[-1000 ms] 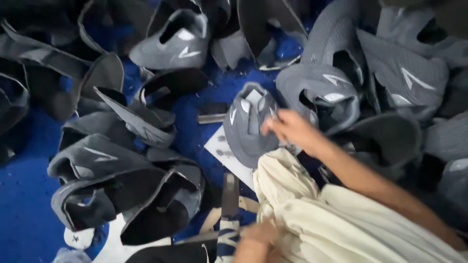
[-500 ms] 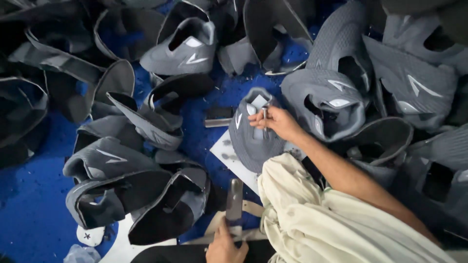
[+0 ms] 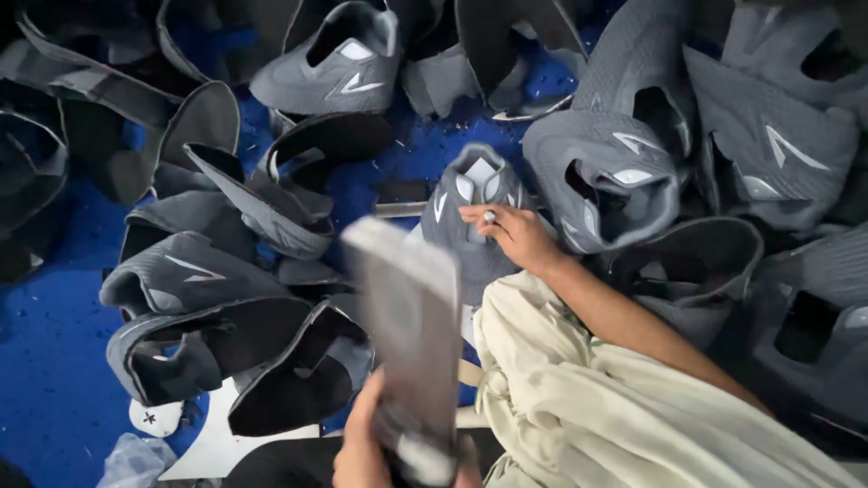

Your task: Trimming excess material from the edges of shoe upper components using a hand knife.

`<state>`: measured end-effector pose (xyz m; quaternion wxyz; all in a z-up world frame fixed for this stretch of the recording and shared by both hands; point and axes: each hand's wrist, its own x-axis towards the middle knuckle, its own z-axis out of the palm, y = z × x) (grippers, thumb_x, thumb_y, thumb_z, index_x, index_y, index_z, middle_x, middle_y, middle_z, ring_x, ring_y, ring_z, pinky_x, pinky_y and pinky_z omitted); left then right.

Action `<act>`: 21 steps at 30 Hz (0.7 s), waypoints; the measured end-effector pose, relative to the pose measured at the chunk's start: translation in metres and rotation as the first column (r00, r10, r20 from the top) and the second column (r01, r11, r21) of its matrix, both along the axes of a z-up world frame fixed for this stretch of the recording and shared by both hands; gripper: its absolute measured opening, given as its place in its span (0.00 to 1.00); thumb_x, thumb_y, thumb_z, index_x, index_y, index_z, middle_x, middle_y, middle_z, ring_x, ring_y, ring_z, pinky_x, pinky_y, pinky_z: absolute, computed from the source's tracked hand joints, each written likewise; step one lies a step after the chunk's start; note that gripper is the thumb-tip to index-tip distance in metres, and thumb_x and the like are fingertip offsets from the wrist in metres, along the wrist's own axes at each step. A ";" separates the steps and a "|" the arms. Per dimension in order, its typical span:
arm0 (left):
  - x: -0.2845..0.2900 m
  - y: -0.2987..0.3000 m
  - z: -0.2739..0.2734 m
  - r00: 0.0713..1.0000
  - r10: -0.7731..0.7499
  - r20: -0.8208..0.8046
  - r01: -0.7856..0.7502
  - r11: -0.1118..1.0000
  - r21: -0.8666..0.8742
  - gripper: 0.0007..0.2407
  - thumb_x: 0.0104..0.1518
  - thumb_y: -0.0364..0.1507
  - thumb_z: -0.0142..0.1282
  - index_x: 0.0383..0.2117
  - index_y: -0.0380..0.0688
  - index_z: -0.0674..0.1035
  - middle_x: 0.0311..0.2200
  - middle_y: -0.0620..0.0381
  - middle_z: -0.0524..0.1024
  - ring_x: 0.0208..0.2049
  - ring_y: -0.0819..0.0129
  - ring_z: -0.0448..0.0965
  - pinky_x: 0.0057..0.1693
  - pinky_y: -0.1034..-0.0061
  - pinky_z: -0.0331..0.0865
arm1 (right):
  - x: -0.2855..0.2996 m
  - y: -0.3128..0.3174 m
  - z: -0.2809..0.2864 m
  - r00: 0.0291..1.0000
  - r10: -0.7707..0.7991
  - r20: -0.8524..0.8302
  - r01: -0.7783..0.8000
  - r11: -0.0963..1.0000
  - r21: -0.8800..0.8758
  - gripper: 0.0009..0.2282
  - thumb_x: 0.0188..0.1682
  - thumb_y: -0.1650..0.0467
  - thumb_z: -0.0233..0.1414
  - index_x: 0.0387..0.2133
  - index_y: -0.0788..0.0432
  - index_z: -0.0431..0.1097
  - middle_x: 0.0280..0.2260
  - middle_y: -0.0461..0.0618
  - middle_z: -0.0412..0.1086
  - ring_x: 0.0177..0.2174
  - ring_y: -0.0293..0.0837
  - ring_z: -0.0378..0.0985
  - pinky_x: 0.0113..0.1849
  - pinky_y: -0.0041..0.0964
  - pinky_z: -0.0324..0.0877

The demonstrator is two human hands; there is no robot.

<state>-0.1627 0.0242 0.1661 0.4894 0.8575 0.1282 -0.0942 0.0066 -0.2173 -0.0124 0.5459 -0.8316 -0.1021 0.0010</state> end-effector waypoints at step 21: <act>0.028 -0.014 0.000 0.961 0.063 0.270 -0.067 0.998 0.004 0.20 0.37 0.30 0.69 0.32 0.34 0.73 0.20 0.51 0.77 0.20 0.62 0.78 0.32 0.72 0.74 | 0.043 -0.012 -0.063 0.905 0.167 -0.391 0.123 0.779 0.615 0.05 0.58 0.74 0.45 0.36 0.65 0.67 0.46 0.60 0.76 0.45 0.48 0.82 0.45 0.38 0.76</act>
